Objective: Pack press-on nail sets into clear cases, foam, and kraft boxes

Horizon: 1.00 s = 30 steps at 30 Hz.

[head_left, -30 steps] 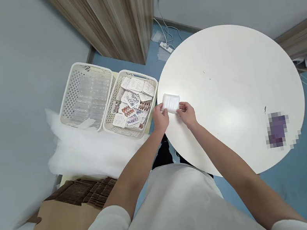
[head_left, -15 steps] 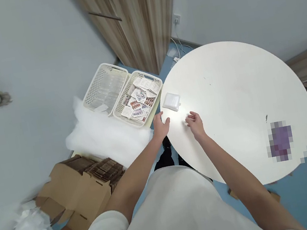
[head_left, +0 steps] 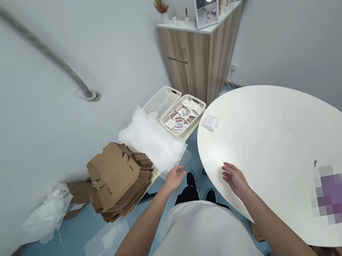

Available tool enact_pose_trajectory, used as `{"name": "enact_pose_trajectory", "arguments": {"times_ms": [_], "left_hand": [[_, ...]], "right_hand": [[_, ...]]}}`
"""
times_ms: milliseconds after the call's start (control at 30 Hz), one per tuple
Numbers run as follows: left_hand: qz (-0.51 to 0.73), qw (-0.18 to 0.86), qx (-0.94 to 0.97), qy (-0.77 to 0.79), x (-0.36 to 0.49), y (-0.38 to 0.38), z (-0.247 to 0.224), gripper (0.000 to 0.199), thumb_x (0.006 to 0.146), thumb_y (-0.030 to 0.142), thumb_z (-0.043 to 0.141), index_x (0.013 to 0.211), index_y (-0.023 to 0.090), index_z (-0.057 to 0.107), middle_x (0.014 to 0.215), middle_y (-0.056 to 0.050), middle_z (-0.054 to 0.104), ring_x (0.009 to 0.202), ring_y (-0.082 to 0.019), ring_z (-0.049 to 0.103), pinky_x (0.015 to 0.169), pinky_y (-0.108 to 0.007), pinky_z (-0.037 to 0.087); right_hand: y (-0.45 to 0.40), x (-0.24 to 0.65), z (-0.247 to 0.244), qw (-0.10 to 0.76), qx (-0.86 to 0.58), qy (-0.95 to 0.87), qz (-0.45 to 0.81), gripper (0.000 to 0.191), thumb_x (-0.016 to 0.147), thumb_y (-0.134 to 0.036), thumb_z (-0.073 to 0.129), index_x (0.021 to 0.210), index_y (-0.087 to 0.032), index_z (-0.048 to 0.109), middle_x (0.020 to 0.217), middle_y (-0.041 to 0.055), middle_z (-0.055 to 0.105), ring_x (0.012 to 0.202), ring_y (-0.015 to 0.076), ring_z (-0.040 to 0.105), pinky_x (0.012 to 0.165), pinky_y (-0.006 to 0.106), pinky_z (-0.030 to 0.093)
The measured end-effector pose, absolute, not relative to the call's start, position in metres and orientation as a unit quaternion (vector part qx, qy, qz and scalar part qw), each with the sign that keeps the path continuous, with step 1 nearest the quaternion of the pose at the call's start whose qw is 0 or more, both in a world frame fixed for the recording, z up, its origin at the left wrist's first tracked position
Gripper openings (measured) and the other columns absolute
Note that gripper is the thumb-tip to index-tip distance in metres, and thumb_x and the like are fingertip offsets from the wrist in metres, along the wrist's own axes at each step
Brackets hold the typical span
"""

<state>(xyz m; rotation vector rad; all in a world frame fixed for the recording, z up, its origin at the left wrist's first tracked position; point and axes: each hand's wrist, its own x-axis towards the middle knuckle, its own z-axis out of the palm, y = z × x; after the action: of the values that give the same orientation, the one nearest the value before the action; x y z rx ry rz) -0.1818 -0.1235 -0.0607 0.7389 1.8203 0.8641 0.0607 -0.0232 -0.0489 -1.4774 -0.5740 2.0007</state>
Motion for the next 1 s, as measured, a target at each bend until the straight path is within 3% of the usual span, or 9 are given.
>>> {"name": "enact_pose_trajectory", "arguments": {"times_ms": [367,633,733,900,1000], "left_hand": [[0.285,0.464,0.380,0.748,-0.215,-0.149,-0.044,0.054,0.067,0.047,0.057,0.109,0.013,0.053,0.107,-0.011,0.058,0.092,-0.021,0.056,0.078,-0.030,0.044],[0.202,0.455,0.425,0.756,-0.272,-0.168,-0.032,0.056,0.070,0.045,0.053,0.116,0.013,0.049,0.114,-0.013,0.056,0.093,-0.023,0.058,0.074,-0.030,0.045],[0.225,0.390,0.479,0.754,-0.288,-0.174,-0.024,0.049,0.074,0.041,0.050,0.115,0.015,0.050,0.112,-0.012,0.056,0.095,-0.023,0.056,0.079,-0.032,0.043],[0.259,0.187,0.495,0.808,-0.315,-0.195,-0.012,0.036,0.076,0.032,0.049,0.109,0.018,0.052,0.113,-0.010,0.053,0.107,-0.025,0.047,0.090,-0.037,0.036],[0.263,0.119,0.456,0.842,-0.331,-0.216,-0.007,0.040,0.078,0.031,0.047,0.117,0.019,0.045,0.119,-0.009,0.048,0.109,-0.023,0.044,0.091,-0.037,0.035]], "right_hand": [[-0.032,0.001,-0.026,0.230,-0.473,-0.292,0.799,0.023,0.063,-0.027,0.067,0.084,-0.022,0.058,0.079,-0.0009,0.059,0.057,0.0074,0.054,0.050,0.020,0.047],[-0.054,-0.048,-0.026,0.176,-0.483,-0.383,0.767,0.026,0.065,-0.035,0.065,0.086,-0.022,0.057,0.082,0.0013,0.061,0.058,0.0102,0.055,0.053,0.024,0.046],[-0.060,-0.069,-0.023,0.153,-0.491,-0.428,0.743,0.030,0.065,-0.039,0.064,0.089,-0.023,0.057,0.085,0.0020,0.061,0.060,0.0110,0.055,0.056,0.025,0.045],[-0.071,-0.127,-0.020,0.081,-0.462,-0.548,0.693,0.038,0.067,-0.044,0.059,0.098,-0.021,0.057,0.089,0.0043,0.060,0.071,0.0135,0.057,0.062,0.026,0.045],[-0.080,-0.168,-0.022,0.058,-0.401,-0.660,0.633,0.043,0.068,-0.041,0.058,0.105,-0.020,0.055,0.095,0.0061,0.059,0.079,0.0158,0.057,0.067,0.028,0.045]]}}
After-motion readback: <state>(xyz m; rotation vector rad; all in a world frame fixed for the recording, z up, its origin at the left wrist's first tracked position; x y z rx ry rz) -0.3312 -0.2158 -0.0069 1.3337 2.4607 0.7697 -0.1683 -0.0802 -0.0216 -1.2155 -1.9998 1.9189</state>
